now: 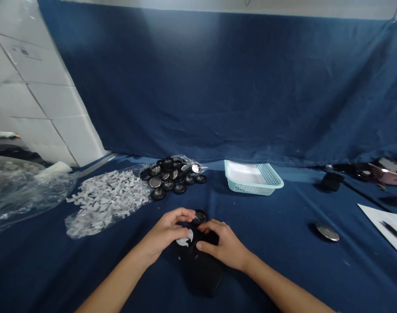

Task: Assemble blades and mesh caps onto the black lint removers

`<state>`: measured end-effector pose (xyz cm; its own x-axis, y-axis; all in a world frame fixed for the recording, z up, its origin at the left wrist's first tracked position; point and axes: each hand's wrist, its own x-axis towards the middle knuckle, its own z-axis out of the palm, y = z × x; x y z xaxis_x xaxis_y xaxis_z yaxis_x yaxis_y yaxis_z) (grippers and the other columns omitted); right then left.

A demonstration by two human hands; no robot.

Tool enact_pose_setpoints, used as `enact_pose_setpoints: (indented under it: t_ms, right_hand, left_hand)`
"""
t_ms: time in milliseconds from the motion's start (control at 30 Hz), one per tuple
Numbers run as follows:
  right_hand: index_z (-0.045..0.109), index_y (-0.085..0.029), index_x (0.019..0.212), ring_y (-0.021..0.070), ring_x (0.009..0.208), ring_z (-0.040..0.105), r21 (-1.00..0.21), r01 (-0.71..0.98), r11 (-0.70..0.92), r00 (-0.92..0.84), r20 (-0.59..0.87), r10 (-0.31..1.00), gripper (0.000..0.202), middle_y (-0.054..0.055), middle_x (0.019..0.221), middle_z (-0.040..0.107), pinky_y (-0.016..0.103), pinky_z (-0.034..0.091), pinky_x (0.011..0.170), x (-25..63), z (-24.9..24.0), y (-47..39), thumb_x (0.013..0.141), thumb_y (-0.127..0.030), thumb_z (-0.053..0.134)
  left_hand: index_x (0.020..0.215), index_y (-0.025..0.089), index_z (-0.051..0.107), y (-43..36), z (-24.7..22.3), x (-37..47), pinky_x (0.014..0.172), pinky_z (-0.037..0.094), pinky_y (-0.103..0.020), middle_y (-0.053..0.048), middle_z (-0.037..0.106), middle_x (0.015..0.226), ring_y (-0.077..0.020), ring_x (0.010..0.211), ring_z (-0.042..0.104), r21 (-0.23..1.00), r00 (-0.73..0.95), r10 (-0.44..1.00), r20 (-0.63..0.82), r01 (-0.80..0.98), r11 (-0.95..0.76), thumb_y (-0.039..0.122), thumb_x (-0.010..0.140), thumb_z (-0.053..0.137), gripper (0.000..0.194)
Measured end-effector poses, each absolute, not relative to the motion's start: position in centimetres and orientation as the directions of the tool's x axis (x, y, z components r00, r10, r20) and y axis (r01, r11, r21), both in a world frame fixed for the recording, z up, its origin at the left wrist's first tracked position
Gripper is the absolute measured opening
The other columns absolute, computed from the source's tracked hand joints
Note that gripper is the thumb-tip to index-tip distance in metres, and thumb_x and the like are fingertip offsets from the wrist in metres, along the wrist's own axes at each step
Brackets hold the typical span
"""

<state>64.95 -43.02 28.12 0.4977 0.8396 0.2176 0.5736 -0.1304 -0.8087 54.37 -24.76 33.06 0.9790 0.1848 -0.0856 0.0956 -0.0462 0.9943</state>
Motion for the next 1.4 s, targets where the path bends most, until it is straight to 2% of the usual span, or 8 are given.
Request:
enact_pose_setpoints:
  t_ms: [100,300,467,600,700,867,1033,1400]
  right_hand:
    - [0.065,-0.022,0.108,0.0214,0.091,0.062,-0.809,0.575,-0.124,0.493,0.222,0.841,0.035,0.005,0.099,0.066,0.037,0.045,0.087,64.9,28.2,-43.1,0.079,-0.041,0.071]
    - [0.065,-0.022,0.108,0.0215,0.092,0.062,-0.809,0.577,-0.114,0.491,0.232,0.839,0.034,0.005,0.099,0.067,0.038,0.046,0.087,64.9,28.5,-43.1,0.080,-0.039,0.071]
    - [0.065,-0.022,0.106,0.0209,0.091,0.062,-0.803,0.587,-0.105,0.479,0.241,0.844,0.030,0.004,0.098,0.067,0.037,0.045,0.087,65.0,28.5,-43.2,0.080,-0.036,0.071]
    - [0.065,-0.023,0.106,0.0202,0.092,0.062,-0.802,0.588,-0.104,0.476,0.240,0.846,0.027,0.003,0.099,0.067,0.035,0.044,0.087,65.0,28.5,-43.1,0.081,-0.031,0.070]
    - [0.065,-0.022,0.106,0.0199,0.092,0.062,-0.798,0.593,-0.111,0.480,0.240,0.844,0.027,0.003,0.098,0.066,0.035,0.044,0.087,64.9,28.6,-43.2,0.081,-0.031,0.070]
    - [0.066,-0.022,0.102,0.0198,0.089,0.061,-0.771,0.624,-0.126,0.471,0.243,0.848,0.023,0.003,0.094,0.066,0.034,0.043,0.085,64.8,28.7,-43.2,0.081,-0.030,0.070]
    - [0.065,-0.023,0.103,0.0200,0.091,0.060,-0.767,0.629,-0.125,0.468,0.246,0.849,0.023,0.002,0.095,0.066,0.035,0.042,0.086,64.8,28.8,-43.3,0.081,-0.030,0.070]
    - [0.064,-0.024,0.102,0.0224,0.096,0.061,-0.779,0.609,-0.150,0.466,0.198,0.862,0.023,0.004,0.102,0.068,0.038,0.041,0.091,64.8,28.7,-43.3,0.082,-0.034,0.068]
  left_hand:
    - [0.092,0.021,0.066,-24.8,33.6,54.2,0.087,0.041,-0.034,-0.006,0.062,0.123,-0.0237,0.112,0.055,0.990,0.979,0.191,-0.067,0.090,-0.111,0.006,0.060,0.062,0.035]
    - [0.088,0.021,0.067,-24.6,33.7,54.2,0.090,0.039,-0.034,-0.006,0.062,0.122,-0.0249,0.115,0.054,0.978,0.993,0.110,0.040,-0.016,-0.208,0.003,0.060,0.055,0.035]
    - [0.094,0.021,0.067,-24.4,33.7,54.0,0.095,0.039,-0.035,-0.005,0.063,0.120,-0.0245,0.114,0.055,0.974,0.998,-0.004,0.055,-0.055,-0.219,0.006,0.065,0.057,0.034]
    - [0.094,0.021,0.068,-23.8,34.2,53.8,0.099,0.037,-0.036,-0.004,0.061,0.124,-0.0250,0.117,0.053,0.969,0.998,-0.065,0.016,-0.031,-0.244,0.003,0.060,0.056,0.040]
    - [0.091,0.020,0.067,-23.4,33.9,54.1,0.096,0.039,-0.036,-0.006,0.062,0.122,-0.0250,0.115,0.055,0.977,1.000,0.018,-0.019,0.022,-0.213,0.004,0.063,0.055,0.035]
    - [0.092,0.018,0.066,-23.5,33.2,54.8,0.090,0.043,-0.034,-0.006,0.068,0.103,-0.0231,0.106,0.059,0.991,0.990,0.118,-0.078,0.090,-0.099,0.006,0.064,0.055,0.032]
    - [0.091,0.018,0.066,-23.1,33.3,54.7,0.089,0.044,-0.032,-0.005,0.069,0.101,-0.0213,0.102,0.061,0.995,0.991,0.099,-0.093,0.096,-0.028,0.005,0.063,0.058,0.031]
    - [0.104,0.018,0.068,-22.1,33.7,54.6,0.095,0.044,-0.038,-0.008,0.071,0.109,-0.0233,0.107,0.062,0.987,0.987,0.010,-0.162,0.162,0.013,0.013,0.071,0.067,0.034]
